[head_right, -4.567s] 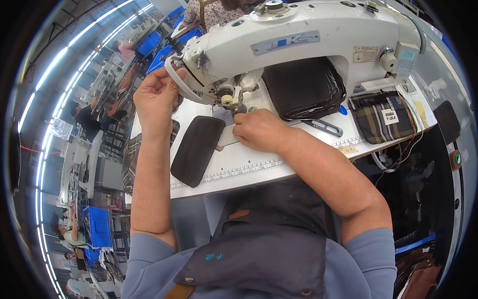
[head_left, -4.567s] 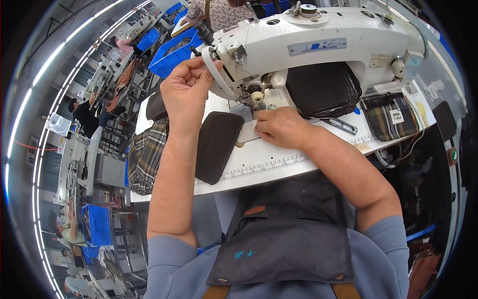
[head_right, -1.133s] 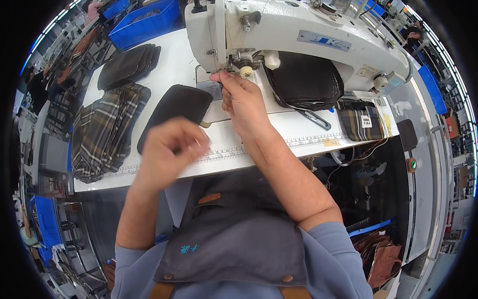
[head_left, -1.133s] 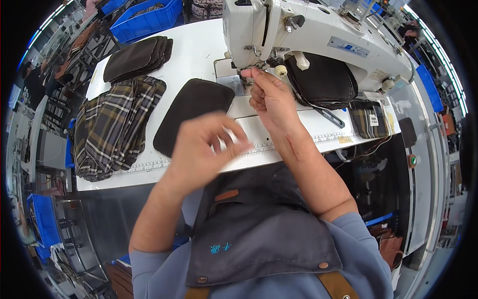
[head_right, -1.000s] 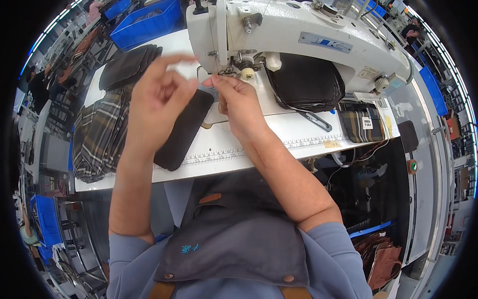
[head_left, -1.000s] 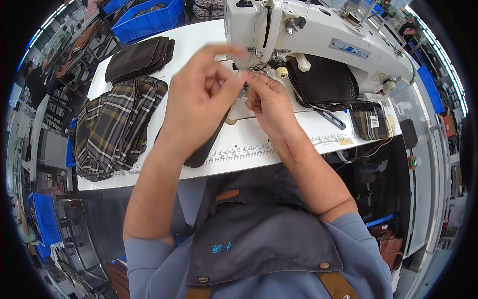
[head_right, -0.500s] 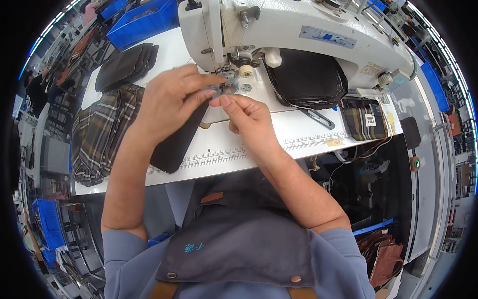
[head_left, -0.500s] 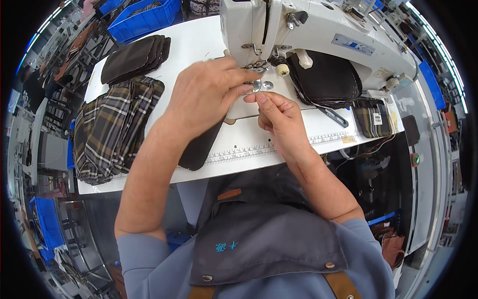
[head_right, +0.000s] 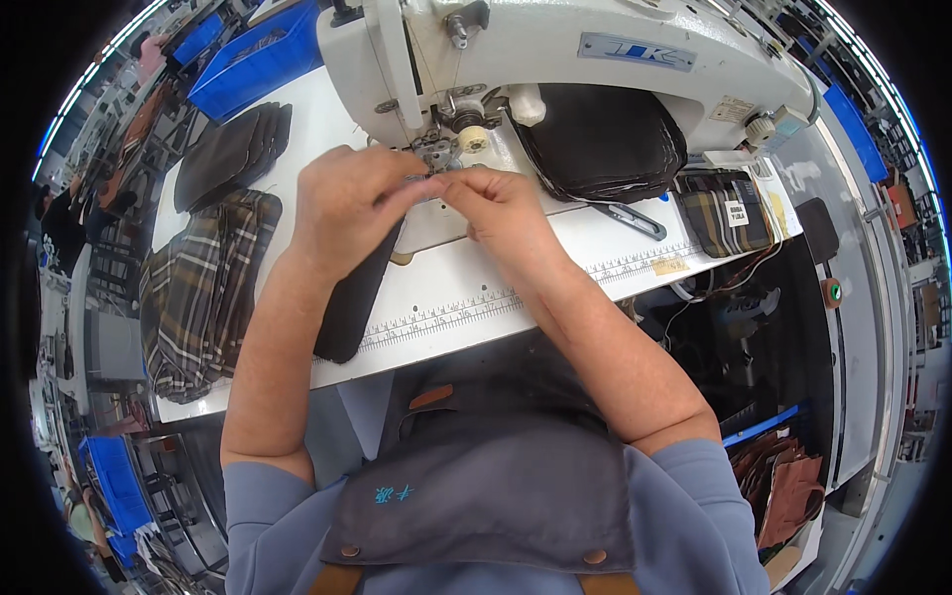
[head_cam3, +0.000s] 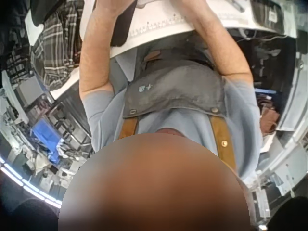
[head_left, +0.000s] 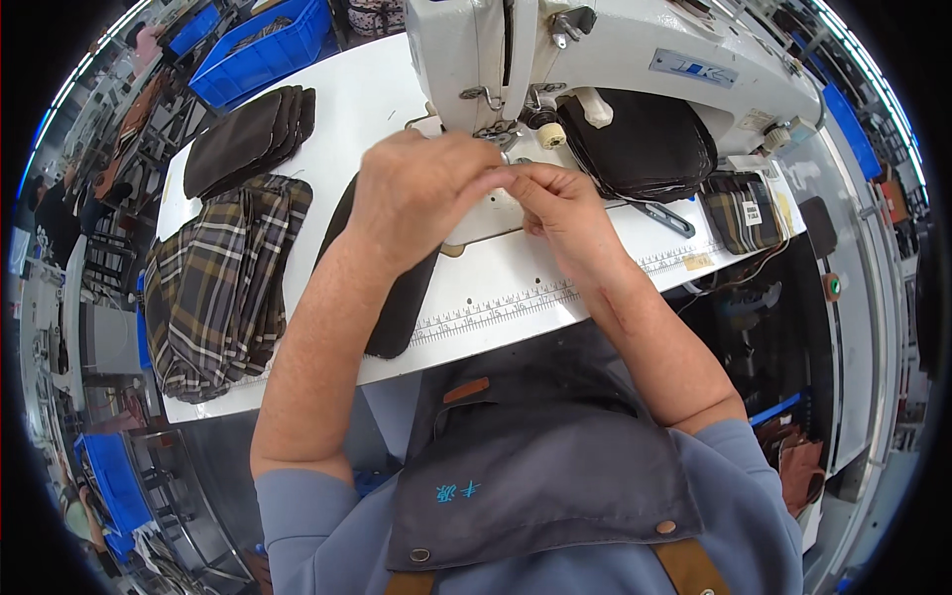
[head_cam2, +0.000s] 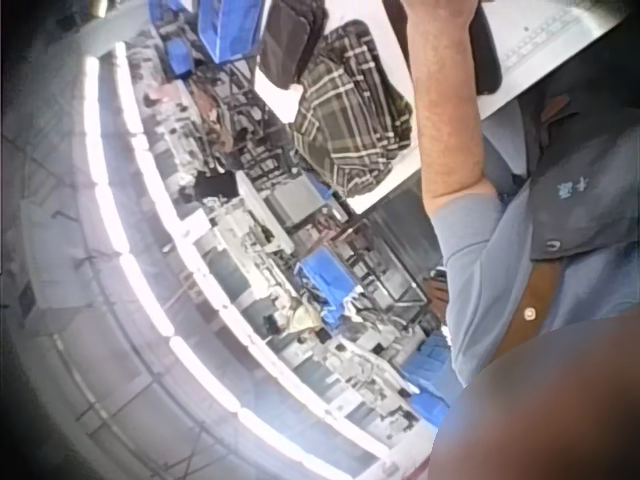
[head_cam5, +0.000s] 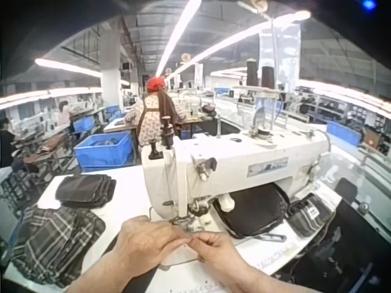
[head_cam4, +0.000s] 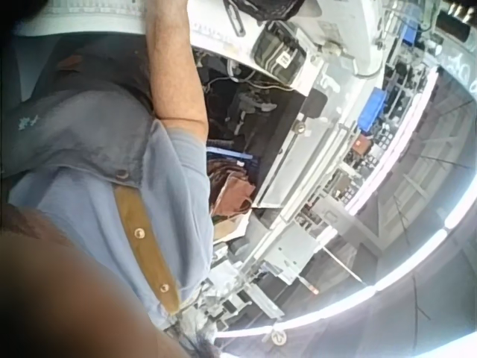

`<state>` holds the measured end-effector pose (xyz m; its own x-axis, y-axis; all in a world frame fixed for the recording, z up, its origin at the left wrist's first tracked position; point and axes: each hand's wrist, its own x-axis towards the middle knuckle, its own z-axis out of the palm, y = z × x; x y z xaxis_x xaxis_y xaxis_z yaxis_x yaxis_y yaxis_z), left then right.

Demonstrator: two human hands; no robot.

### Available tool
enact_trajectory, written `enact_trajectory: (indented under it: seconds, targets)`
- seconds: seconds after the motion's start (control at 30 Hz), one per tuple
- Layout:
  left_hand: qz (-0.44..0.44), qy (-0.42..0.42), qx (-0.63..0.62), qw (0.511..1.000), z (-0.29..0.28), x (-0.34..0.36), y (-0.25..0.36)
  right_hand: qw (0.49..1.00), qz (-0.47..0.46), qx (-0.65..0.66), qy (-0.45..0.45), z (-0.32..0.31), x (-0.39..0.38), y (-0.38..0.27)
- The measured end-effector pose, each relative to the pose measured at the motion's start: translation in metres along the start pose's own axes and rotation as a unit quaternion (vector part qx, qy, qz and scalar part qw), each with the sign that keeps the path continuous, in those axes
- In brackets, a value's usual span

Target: Sewing together leather and fabric components using an industrial sewing machine to create bags or pouches.

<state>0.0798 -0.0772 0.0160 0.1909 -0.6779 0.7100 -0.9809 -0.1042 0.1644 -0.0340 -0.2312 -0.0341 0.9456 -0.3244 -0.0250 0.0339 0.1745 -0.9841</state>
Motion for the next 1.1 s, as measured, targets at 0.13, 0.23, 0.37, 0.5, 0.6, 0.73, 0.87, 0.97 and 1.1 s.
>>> enact_trajectory:
  seconds: [0.13, 0.23, 0.37, 0.5, 0.6, 0.73, 0.87, 0.97, 1.1]
  targets:
    - [0.002, -0.062, 0.027, 0.998, 0.001, -0.003, -0.010, 0.999, 0.023, -0.031, -0.008, 0.008, -0.004, -0.003]
    - [-0.022, -0.023, -0.002, 0.999, 0.000, -0.002, -0.018, 1.000, 0.023, -0.009, 0.015, 0.008, -0.003, -0.007]
    - [0.015, 0.093, 0.096, 0.991, 0.007, 0.003, -0.015, 0.997, -0.011, 0.056, 0.057, 0.008, 0.010, -0.003]
    - [0.030, 0.142, 0.155, 0.977, 0.014, 0.005, -0.014, 0.991, -0.008, 0.098, 0.089, 0.018, 0.021, -0.004]
    - [0.043, 0.163, 0.177, 0.970, 0.018, 0.004, -0.016, 0.986, 0.008, 0.140, 0.086, 0.025, 0.023, -0.001]
    - [0.042, 0.172, 0.192, 0.965, 0.021, 0.001, -0.016, 0.954, 0.034, 0.287, 0.076, 0.042, 0.023, 0.001]
    - [0.029, 0.158, 0.206, 0.965, 0.020, 0.000, -0.013, 0.929, 0.049, 0.364, 0.039, 0.045, 0.023, 0.008]
    - [0.029, 0.155, 0.211, 0.965, 0.019, -0.004, -0.012, 0.904, 0.070, 0.421, 0.035, 0.052, 0.026, 0.012]
    - [0.038, 0.173, 0.190, 0.966, 0.016, -0.005, -0.020, 0.895, 0.095, 0.435, 0.023, 0.054, 0.028, 0.012]
